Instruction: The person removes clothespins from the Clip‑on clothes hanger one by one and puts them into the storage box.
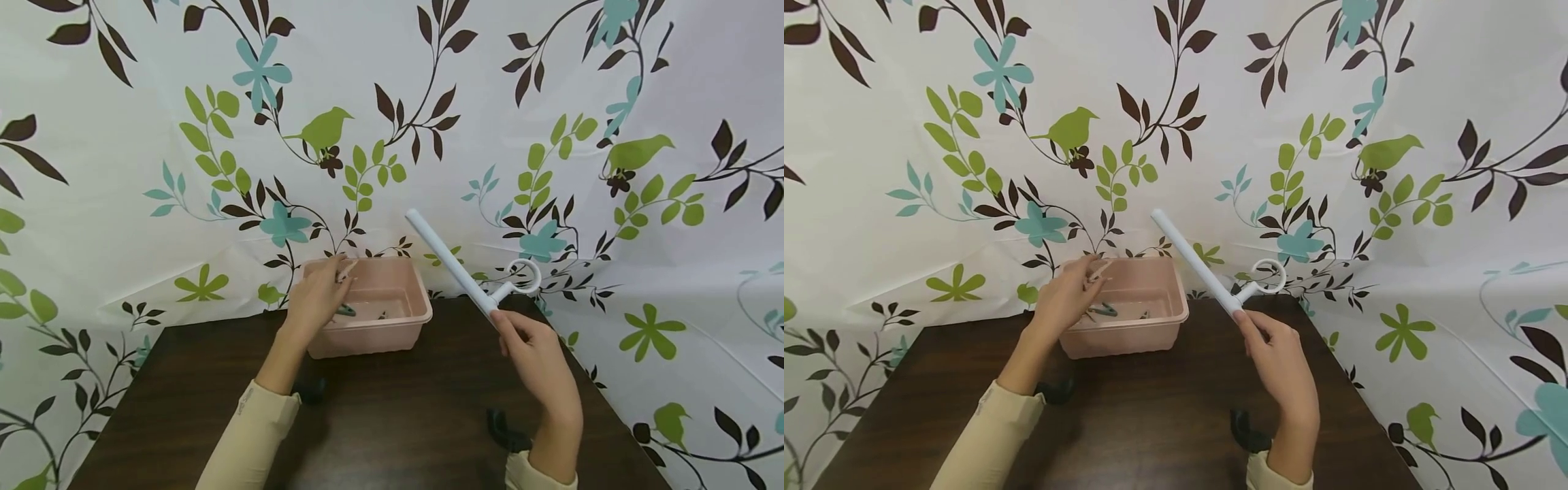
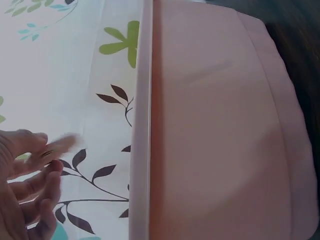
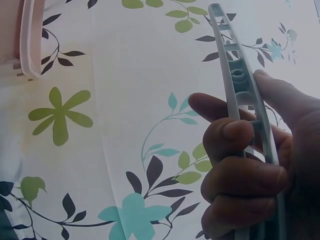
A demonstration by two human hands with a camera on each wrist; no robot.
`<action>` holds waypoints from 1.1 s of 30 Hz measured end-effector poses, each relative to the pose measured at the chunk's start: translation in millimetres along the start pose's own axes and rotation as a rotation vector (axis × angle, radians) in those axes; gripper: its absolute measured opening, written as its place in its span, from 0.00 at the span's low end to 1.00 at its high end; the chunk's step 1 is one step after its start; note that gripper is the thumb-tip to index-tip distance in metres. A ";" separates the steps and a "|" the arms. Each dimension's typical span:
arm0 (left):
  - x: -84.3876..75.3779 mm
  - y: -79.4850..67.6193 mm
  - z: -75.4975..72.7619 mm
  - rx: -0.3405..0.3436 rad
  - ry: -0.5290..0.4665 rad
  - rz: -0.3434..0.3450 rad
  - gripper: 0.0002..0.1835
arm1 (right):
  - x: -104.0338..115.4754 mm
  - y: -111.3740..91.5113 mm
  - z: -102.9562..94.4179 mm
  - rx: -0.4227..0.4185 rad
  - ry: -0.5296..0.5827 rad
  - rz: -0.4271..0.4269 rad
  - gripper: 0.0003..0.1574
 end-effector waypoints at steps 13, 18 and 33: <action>13.2 -31.0 -12.3 0.005 -0.170 -0.005 0.23 | 3.7 0.4 2.5 0.008 -0.013 -0.015 0.24; 7.0 -46.2 -27.7 -0.003 -0.216 0.005 0.21 | 7.8 -0.6 5.4 0.027 -0.016 -0.009 0.25; 3.7 -91.2 -46.3 -0.005 -0.228 -0.039 0.24 | 19.6 5.2 50.6 0.249 0.009 -0.042 0.23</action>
Point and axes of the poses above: each hand's wrist, its own y-axis towards the middle knuckle, its own z-axis out of the palm, x = y × z, the point moved 10 cm from there along y, towards the middle knuckle, and after that the axes turned 3 degrees about x, right-handed, at the moved point
